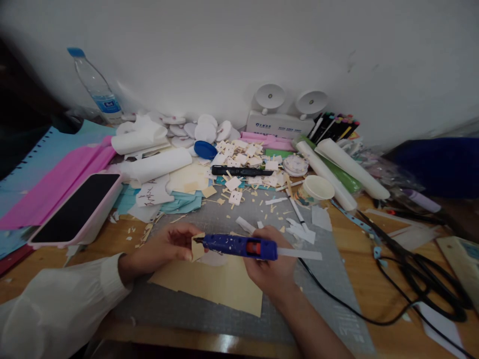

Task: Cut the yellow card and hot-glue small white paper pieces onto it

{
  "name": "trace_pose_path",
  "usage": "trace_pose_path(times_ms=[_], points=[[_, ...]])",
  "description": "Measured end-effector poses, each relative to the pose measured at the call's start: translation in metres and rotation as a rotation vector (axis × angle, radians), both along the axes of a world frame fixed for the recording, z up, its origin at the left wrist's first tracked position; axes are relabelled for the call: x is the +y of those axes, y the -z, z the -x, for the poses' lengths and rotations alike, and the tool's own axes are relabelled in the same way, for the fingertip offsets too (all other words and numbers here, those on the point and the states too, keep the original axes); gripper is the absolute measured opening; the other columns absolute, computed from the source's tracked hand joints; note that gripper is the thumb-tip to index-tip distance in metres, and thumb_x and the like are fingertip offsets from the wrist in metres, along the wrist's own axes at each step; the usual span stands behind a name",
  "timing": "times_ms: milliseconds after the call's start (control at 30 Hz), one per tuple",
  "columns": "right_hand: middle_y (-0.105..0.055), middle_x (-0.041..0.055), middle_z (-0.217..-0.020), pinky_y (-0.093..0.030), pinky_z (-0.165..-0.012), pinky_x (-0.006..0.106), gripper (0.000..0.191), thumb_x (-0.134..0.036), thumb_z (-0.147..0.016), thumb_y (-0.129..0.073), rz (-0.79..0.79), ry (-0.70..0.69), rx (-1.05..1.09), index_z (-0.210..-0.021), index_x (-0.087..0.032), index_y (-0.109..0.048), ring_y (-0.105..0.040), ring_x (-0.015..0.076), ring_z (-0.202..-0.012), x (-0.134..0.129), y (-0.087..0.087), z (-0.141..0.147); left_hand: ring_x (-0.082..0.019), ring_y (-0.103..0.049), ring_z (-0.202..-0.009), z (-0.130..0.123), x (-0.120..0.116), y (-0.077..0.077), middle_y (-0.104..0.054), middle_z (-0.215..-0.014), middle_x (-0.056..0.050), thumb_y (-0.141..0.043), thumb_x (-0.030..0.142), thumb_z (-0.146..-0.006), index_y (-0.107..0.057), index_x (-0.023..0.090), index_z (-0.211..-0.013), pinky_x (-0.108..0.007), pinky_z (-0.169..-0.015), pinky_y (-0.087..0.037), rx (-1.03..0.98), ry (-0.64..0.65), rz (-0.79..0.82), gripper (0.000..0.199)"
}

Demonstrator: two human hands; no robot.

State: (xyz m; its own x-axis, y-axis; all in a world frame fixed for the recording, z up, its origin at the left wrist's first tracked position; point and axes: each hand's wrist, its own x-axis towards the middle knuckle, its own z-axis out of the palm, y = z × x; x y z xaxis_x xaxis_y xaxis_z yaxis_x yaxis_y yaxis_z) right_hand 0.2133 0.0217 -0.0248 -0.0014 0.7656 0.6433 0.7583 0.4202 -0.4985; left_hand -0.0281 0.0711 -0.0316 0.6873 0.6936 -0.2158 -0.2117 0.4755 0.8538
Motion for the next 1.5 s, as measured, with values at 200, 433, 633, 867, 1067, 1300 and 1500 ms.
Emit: trace_pose_path(times_ms=[200,433,633,867,1067,1300,1500], points=[[-0.050,-0.0044,-0.064,-0.040,-0.049,0.025,0.016,-0.014,-0.069,-0.057,-0.002,-0.037,0.008,-0.079,-0.024,-0.049,-0.052,0.0139,-0.053,0.000,0.000,0.000,-0.012,-0.065,-0.074,0.000,0.000,-0.001,-0.073,-0.083,0.000,-0.086,0.021,-0.059,-0.071,0.018,-0.089,-0.022,-0.070,-0.046,0.011,-0.012,0.000,0.033],[-0.049,-0.0046,-0.063,-0.038,-0.047,0.025,0.018,-0.013,-0.067,-0.056,0.032,-0.048,0.026,-0.079,-0.024,-0.050,-0.052,0.0142,-0.052,-0.001,0.002,-0.003,-0.014,-0.066,-0.074,-0.001,0.000,-0.003,-0.073,-0.081,-0.001,-0.085,0.020,-0.061,-0.071,0.017,-0.088,-0.023,-0.070,-0.047,0.003,-0.001,-0.014,0.030],[-0.049,-0.0035,-0.066,-0.041,-0.050,0.027,0.019,-0.012,-0.068,-0.054,0.007,-0.055,-0.014,-0.082,-0.024,-0.048,-0.052,0.0150,-0.054,-0.003,0.002,-0.003,-0.012,-0.065,-0.074,0.000,0.001,-0.002,-0.073,-0.082,0.000,-0.086,0.019,-0.059,-0.072,0.018,-0.087,-0.021,-0.070,-0.047,0.014,-0.009,0.003,0.031],[-0.049,-0.0033,-0.066,-0.041,-0.049,0.027,0.021,-0.012,-0.067,-0.054,0.034,-0.084,-0.025,-0.082,-0.025,-0.049,-0.051,0.0150,-0.055,-0.003,0.004,-0.005,-0.013,-0.066,-0.076,0.000,0.000,-0.005,-0.073,-0.084,-0.001,-0.087,0.021,-0.058,-0.072,0.017,-0.086,-0.022,-0.072,-0.048,0.015,-0.044,0.033,0.032],[-0.049,-0.0045,-0.062,-0.039,-0.046,0.025,0.016,-0.015,-0.067,-0.056,0.019,-0.086,0.014,-0.078,-0.025,-0.050,-0.051,0.0130,-0.050,-0.001,-0.004,-0.005,-0.015,-0.067,-0.081,-0.002,0.000,-0.005,-0.074,-0.089,-0.003,-0.084,0.017,-0.062,-0.071,0.018,-0.087,-0.023,-0.074,-0.049,-0.075,-0.035,0.056,0.028],[-0.060,-0.0004,-0.066,-0.046,-0.054,0.031,0.022,-0.032,-0.066,-0.070,-0.041,0.241,0.067,-0.080,-0.022,-0.057,-0.057,0.0183,-0.056,-0.001,0.001,-0.010,-0.016,-0.066,-0.077,-0.002,-0.001,-0.004,-0.073,-0.086,-0.004,-0.086,0.023,-0.058,-0.070,0.016,-0.086,-0.026,-0.073,-0.047,-0.053,-0.085,0.047,0.033],[-0.058,0.0018,-0.057,-0.046,-0.056,0.033,0.030,-0.046,-0.069,-0.069,0.137,0.545,0.230,-0.064,-0.019,-0.056,-0.055,0.0193,-0.054,-0.005,-0.012,-0.029,-0.015,-0.062,-0.077,-0.002,-0.001,-0.003,-0.071,-0.085,-0.003,-0.087,0.024,-0.058,-0.069,0.015,-0.086,-0.026,-0.073,-0.045,-0.026,-0.122,-0.001,0.035]])
